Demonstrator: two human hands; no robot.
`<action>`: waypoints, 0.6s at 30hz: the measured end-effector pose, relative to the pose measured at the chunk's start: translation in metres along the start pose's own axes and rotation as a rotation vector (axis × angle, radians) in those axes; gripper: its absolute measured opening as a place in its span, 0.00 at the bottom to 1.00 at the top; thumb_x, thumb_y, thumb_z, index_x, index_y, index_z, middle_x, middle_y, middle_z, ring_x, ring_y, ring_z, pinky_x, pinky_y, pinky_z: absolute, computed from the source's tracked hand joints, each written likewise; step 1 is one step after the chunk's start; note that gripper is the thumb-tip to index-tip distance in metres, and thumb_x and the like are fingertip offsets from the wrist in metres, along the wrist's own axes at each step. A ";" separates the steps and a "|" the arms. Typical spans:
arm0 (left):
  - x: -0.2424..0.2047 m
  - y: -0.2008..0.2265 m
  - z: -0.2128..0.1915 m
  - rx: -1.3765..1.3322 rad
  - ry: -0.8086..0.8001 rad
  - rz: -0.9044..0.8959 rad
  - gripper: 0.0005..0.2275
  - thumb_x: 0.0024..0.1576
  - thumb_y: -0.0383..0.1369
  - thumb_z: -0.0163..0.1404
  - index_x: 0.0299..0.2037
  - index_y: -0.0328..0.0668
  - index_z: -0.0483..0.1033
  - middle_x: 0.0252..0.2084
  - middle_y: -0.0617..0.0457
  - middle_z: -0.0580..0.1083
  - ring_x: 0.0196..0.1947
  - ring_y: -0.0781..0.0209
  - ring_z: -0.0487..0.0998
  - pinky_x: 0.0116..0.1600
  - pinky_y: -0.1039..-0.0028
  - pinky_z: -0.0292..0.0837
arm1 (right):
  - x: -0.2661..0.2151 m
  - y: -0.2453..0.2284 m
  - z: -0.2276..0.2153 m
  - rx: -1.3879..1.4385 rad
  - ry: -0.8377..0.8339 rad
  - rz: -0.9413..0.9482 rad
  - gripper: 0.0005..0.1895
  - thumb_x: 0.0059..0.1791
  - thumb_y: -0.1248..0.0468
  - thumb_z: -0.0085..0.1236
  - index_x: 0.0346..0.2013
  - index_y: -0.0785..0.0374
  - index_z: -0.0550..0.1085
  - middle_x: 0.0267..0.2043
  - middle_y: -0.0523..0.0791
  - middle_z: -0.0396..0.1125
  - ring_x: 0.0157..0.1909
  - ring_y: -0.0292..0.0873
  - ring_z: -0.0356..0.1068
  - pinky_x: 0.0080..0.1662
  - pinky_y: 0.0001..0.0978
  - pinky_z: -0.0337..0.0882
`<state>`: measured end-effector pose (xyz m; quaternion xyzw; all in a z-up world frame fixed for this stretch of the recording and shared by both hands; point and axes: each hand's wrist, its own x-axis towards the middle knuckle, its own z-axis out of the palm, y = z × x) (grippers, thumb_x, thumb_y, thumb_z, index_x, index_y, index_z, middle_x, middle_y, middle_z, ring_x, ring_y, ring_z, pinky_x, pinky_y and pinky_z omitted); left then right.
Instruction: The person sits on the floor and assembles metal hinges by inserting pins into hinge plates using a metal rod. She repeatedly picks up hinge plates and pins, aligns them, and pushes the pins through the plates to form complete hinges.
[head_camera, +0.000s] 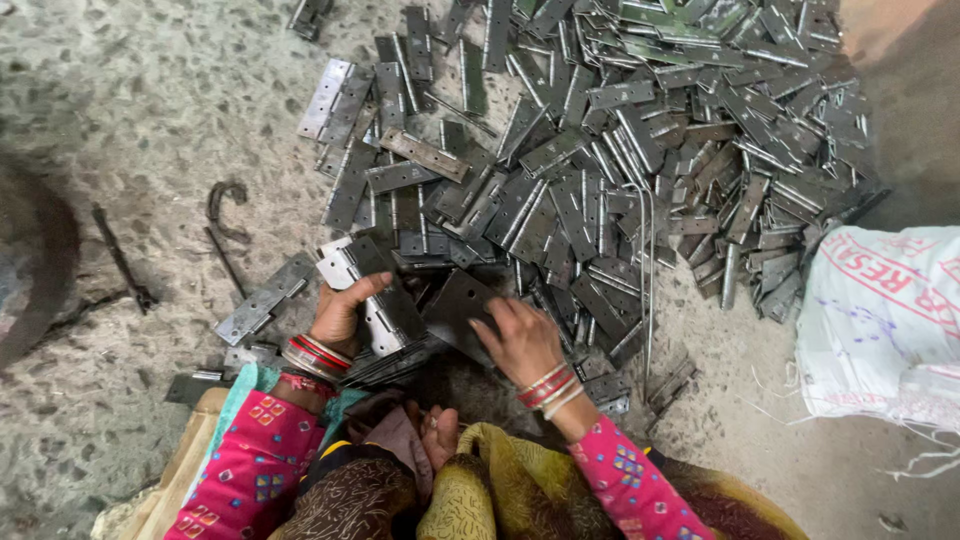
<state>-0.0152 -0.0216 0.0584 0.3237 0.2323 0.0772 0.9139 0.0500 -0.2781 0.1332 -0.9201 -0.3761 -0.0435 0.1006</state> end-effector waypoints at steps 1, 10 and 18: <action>-0.001 0.000 0.001 0.020 0.017 0.005 0.17 0.48 0.24 0.61 0.48 0.33 0.76 0.38 0.50 0.78 0.35 0.57 0.80 0.42 0.64 0.80 | -0.019 0.018 -0.004 -0.025 -0.083 0.070 0.17 0.49 0.53 0.62 0.42 0.64 0.76 0.37 0.49 0.74 0.33 0.45 0.73 0.33 0.37 0.74; -0.015 -0.002 0.015 -0.150 0.013 -0.045 0.15 0.51 0.21 0.56 0.49 0.35 0.73 0.39 0.50 0.77 0.38 0.55 0.81 0.46 0.61 0.81 | -0.126 0.095 -0.002 -0.162 -0.112 0.382 0.16 0.45 0.58 0.63 0.42 0.66 0.75 0.43 0.52 0.69 0.49 0.56 0.69 0.47 0.49 0.73; -0.028 -0.026 0.031 0.066 0.018 -0.049 0.17 0.48 0.20 0.55 0.49 0.35 0.74 0.39 0.50 0.78 0.37 0.57 0.80 0.45 0.63 0.80 | -0.116 0.097 0.006 -0.149 -0.185 0.536 0.20 0.40 0.56 0.68 0.40 0.65 0.77 0.43 0.52 0.67 0.52 0.56 0.67 0.50 0.54 0.66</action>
